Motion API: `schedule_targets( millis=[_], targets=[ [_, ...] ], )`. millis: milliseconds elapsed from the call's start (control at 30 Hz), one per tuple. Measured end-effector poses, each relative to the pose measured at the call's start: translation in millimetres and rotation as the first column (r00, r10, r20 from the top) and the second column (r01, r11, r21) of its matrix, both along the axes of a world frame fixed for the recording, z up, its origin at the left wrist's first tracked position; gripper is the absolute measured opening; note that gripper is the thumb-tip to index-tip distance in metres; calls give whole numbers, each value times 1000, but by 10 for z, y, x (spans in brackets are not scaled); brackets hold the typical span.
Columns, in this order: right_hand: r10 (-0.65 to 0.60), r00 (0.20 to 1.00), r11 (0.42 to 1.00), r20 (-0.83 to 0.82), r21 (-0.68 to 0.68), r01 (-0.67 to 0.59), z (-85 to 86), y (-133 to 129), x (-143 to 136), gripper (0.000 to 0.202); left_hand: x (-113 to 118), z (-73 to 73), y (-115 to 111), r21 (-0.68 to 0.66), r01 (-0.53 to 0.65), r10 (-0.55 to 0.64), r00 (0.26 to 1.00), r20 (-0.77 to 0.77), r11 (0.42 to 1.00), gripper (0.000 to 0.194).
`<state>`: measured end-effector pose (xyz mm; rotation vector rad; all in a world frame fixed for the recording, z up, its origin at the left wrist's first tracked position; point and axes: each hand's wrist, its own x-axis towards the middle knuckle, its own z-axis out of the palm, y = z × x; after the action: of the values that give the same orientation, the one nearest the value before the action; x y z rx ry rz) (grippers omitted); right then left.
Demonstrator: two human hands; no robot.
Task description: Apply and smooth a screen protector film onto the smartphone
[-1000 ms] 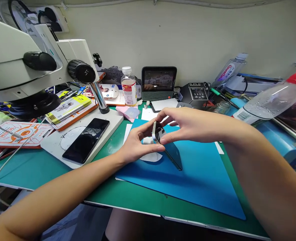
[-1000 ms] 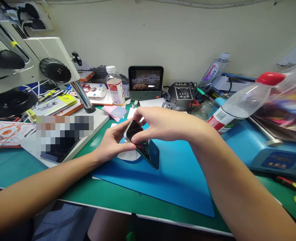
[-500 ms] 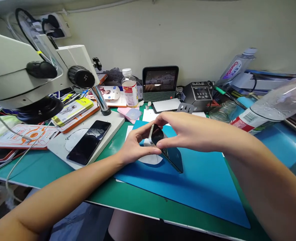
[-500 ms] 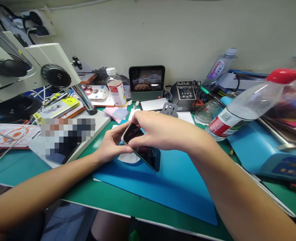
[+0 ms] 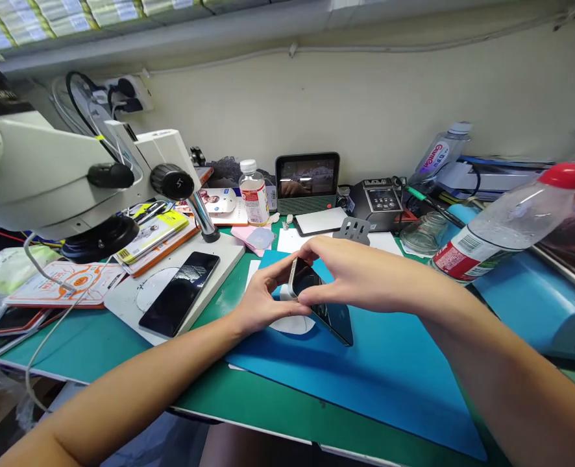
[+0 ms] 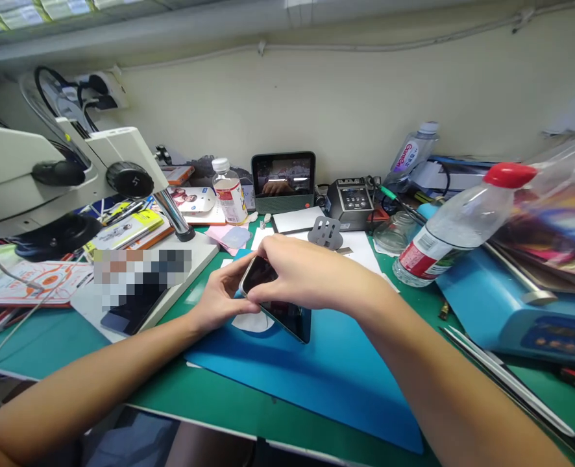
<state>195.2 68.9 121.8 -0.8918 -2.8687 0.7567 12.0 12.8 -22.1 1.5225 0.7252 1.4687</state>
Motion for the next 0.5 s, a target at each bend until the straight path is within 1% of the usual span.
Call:
schedule_targets(
  millis=[267,367,500],
  targets=[
    [-30,999,1000,20,-4,30,-12,-3,15,45,1,3,-3,34,-4,5,1000,-24,999,89],
    [-20,1000,1000,10,-9,20,-27,4,0,42,-13,4,10,16,-36,37,999,-16,999,87],
    [-34,998,999,-47,29,36,-51,14,-16,38,-22,25,27,16,-71,71,997,16,997,82]
  ],
)
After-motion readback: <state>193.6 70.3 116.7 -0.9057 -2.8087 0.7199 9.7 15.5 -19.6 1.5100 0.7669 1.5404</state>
